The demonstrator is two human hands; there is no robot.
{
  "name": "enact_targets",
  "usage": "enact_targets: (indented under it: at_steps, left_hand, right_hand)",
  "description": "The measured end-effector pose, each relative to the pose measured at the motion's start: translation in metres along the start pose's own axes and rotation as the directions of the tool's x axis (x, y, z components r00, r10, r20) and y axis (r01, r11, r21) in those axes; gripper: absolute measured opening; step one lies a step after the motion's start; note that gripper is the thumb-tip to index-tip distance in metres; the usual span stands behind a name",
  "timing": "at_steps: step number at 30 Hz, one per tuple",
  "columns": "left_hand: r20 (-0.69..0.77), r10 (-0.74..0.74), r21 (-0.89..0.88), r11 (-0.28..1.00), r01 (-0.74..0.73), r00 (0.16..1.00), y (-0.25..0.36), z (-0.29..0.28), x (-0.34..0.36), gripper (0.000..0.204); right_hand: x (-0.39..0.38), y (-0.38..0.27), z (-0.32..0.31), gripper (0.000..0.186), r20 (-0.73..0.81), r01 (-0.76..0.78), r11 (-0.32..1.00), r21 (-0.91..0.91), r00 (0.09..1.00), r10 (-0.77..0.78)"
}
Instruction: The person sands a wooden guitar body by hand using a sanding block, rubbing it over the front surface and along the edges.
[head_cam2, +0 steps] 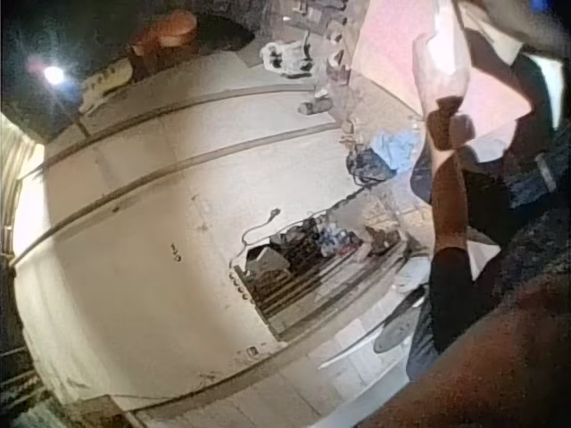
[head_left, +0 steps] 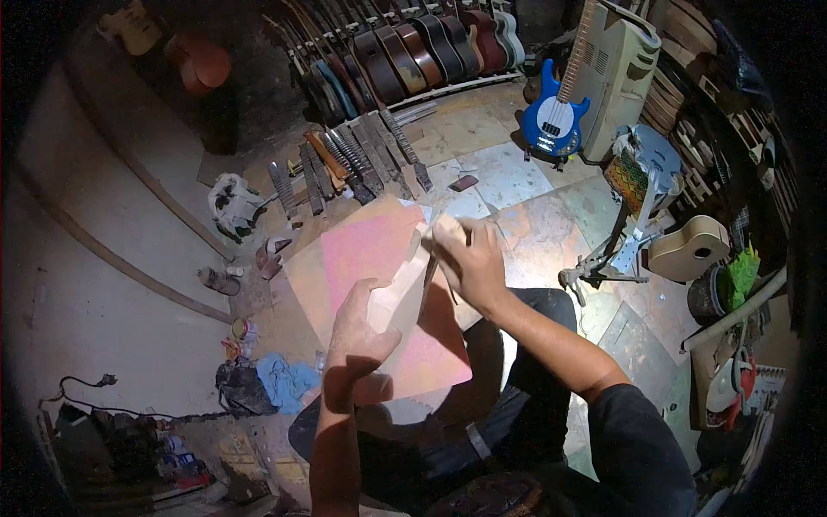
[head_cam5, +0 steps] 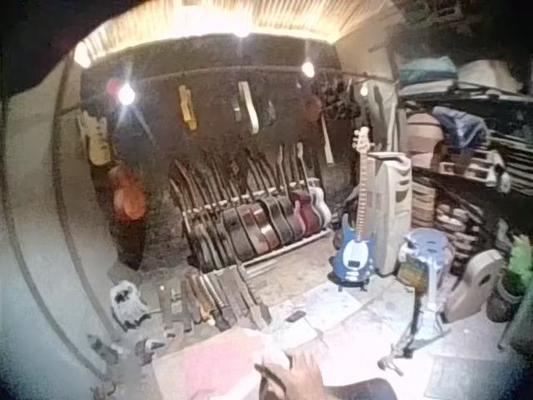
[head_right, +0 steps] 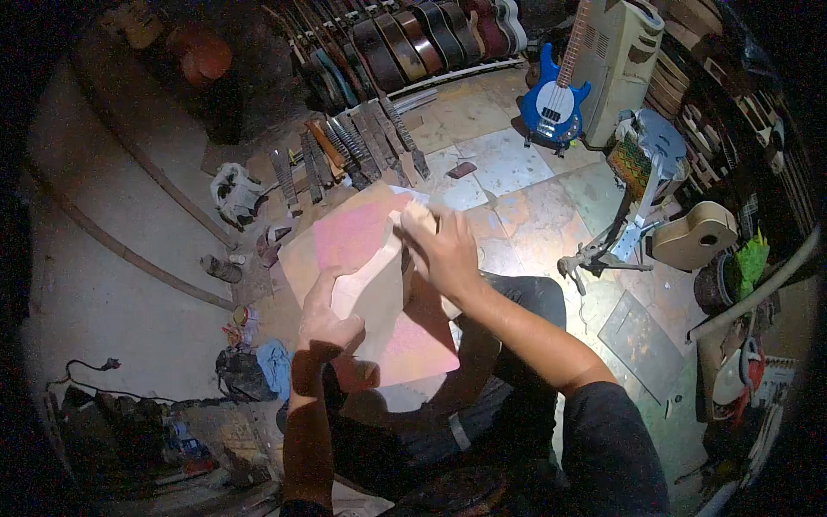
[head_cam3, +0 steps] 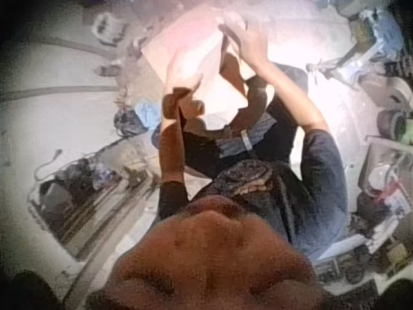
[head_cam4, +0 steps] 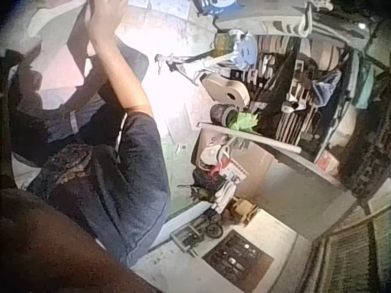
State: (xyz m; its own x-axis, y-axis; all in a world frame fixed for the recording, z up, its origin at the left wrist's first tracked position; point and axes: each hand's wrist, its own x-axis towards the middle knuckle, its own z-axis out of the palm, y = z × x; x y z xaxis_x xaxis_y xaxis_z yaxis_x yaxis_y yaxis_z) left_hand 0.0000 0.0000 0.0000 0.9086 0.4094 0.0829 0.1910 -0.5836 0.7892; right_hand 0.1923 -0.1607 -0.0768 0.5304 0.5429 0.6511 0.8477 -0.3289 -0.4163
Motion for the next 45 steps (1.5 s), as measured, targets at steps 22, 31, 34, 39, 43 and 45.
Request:
enact_targets:
  at_steps: [22, 31, 34, 39, 43, 45]
  left_hand:
    - [-0.021, 0.013, 0.052, 0.999, -0.012, 1.0, 0.003, -0.007, 0.003, 0.061]
    - [-0.045, -0.014, -0.002, 1.0, 0.014, 0.999, -0.006, -0.015, 0.005, 0.061]
    - [-0.034, -0.065, -0.07, 0.996, 0.063, 0.997, -0.004, -0.019, 0.002, 0.061]
    - [0.011, -0.17, -0.127, 0.977, 0.17, 0.985, 0.008, -0.021, 0.006, 0.063]
    - [-0.011, -0.151, -0.077, 0.986, 0.15, 0.988, 0.003, -0.023, 0.004, 0.065]
    - [0.0, -0.105, -0.083, 0.991, 0.104, 0.995, 0.004, -0.021, 0.007, 0.065]
  right_hand:
    - [-0.017, 0.0, 0.039, 0.049, -0.252, -0.034, 0.987, 0.155, 0.965, 0.072]
    - [-0.039, -0.052, 0.081, 0.048, -0.26, -0.254, 0.84, 0.48, 0.873, 0.412]
    - [-0.045, -0.072, 0.066, 0.04, -0.209, -0.188, 0.791, 0.582, 0.906, 0.369]
    - [-0.046, -0.109, 0.057, 0.038, -0.096, -0.296, 0.639, 0.71, 0.858, 0.505]
    - [-0.037, -0.109, 0.045, 0.039, -0.056, -0.325, 0.686, 0.651, 0.881, 0.47]
    - [-0.027, -0.099, 0.045, 0.041, -0.029, -0.417, 0.614, 0.67, 0.812, 0.583]
